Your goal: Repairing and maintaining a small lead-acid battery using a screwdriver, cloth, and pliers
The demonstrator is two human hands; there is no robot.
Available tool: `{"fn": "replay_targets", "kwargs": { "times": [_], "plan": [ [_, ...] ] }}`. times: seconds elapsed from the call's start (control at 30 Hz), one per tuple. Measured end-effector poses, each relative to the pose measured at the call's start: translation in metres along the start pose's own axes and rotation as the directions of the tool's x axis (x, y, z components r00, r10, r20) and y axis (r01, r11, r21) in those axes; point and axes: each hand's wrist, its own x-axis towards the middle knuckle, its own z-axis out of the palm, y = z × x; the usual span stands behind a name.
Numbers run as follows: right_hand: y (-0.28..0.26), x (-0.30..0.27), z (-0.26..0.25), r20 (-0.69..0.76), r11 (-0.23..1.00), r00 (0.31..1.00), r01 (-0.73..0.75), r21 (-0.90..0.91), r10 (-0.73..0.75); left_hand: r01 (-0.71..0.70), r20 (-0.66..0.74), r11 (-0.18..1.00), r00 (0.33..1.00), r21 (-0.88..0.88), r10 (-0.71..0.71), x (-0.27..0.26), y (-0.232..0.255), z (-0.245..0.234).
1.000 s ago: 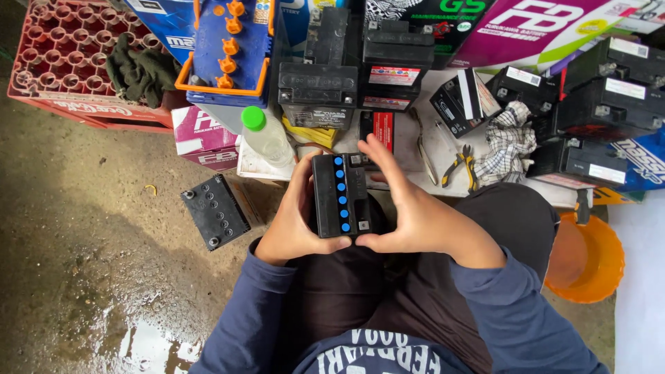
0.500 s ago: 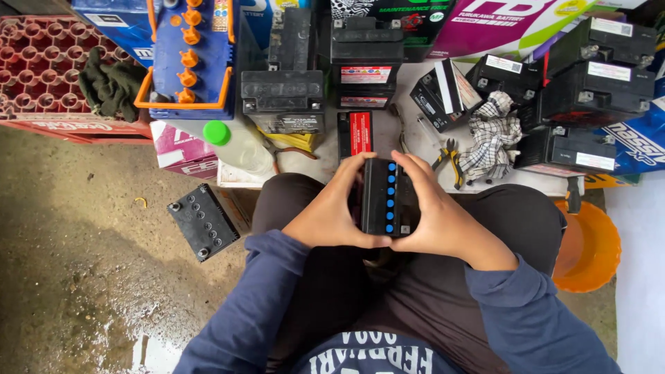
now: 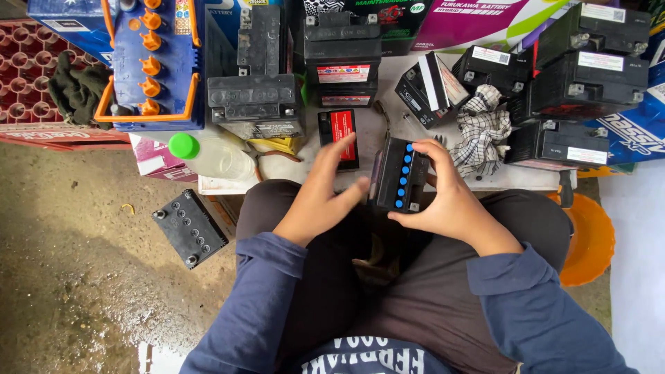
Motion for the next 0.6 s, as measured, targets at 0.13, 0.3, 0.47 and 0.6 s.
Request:
{"fn": "replay_targets", "kwargs": {
  "times": [0.13, 0.3, 0.47, 0.6],
  "plan": [
    [0.014, 0.016, 0.005, -0.040, 0.998, 0.998, 0.038, -0.047, -0.040, 0.172, -0.158, 0.959, 0.978, 0.226, -0.138, 0.008, 0.000, 0.001],
    [0.031, 0.039, 0.012, -0.021, 0.995, 0.996, 0.082, -0.064, -0.084, 0.234, -0.221, 0.910, 0.961, 0.342, -0.164, 0.012, -0.013, 0.006],
    [0.035, 0.058, 0.016, 0.048, 0.987, 0.991, 0.126, -0.097, -0.122, 0.361, -0.130, 0.839, 0.932, 0.407, -0.338, 0.014, -0.031, 0.008],
    [0.040, 0.069, 0.018, 0.059, 0.984, 0.989, 0.142, -0.105, -0.137, 0.390, -0.128, 0.809, 0.919, 0.439, -0.374, 0.017, -0.035, 0.009]
  ]
}}
